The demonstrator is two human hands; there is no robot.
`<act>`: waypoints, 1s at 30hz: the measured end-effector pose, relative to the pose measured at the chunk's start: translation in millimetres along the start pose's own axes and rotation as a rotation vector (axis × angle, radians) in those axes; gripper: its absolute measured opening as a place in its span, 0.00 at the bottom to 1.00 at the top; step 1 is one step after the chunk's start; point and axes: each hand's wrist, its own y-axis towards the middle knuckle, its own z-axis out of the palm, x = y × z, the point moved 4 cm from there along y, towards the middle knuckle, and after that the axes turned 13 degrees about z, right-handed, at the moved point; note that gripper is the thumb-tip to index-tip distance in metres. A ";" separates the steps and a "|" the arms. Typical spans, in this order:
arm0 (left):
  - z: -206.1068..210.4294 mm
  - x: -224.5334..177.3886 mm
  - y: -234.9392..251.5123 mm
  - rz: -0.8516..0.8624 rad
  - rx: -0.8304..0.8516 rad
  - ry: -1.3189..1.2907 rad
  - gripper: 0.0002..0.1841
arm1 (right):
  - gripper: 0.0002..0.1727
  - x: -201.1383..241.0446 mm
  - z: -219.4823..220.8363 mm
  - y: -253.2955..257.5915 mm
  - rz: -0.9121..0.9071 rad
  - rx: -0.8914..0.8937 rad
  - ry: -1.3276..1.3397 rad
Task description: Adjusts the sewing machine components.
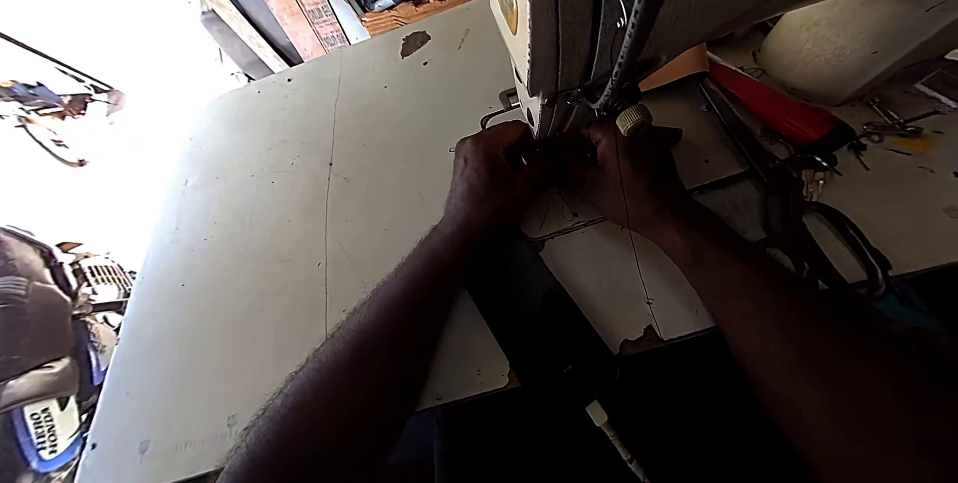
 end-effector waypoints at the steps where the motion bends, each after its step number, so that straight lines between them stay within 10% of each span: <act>1: 0.2 0.3 0.3 -0.005 -0.002 0.004 0.09 | 0.17 -0.1 0.4 -0.1 -0.005 -0.002 0.005; 11: 0.7 -0.3 3.5 0.010 0.032 0.042 0.09 | 0.09 -3.7 -14.7 -3.7 0.014 -0.022 0.196; 21: -0.1 -4.0 2.4 0.103 0.013 -0.046 0.04 | 0.02 -40.9 -78.8 -24.7 -0.049 -0.593 0.678; 30: 4.8 -12.8 2.3 -0.009 -0.057 0.094 0.02 | 0.03 -46.5 -83.2 -27.8 0.113 -0.571 0.845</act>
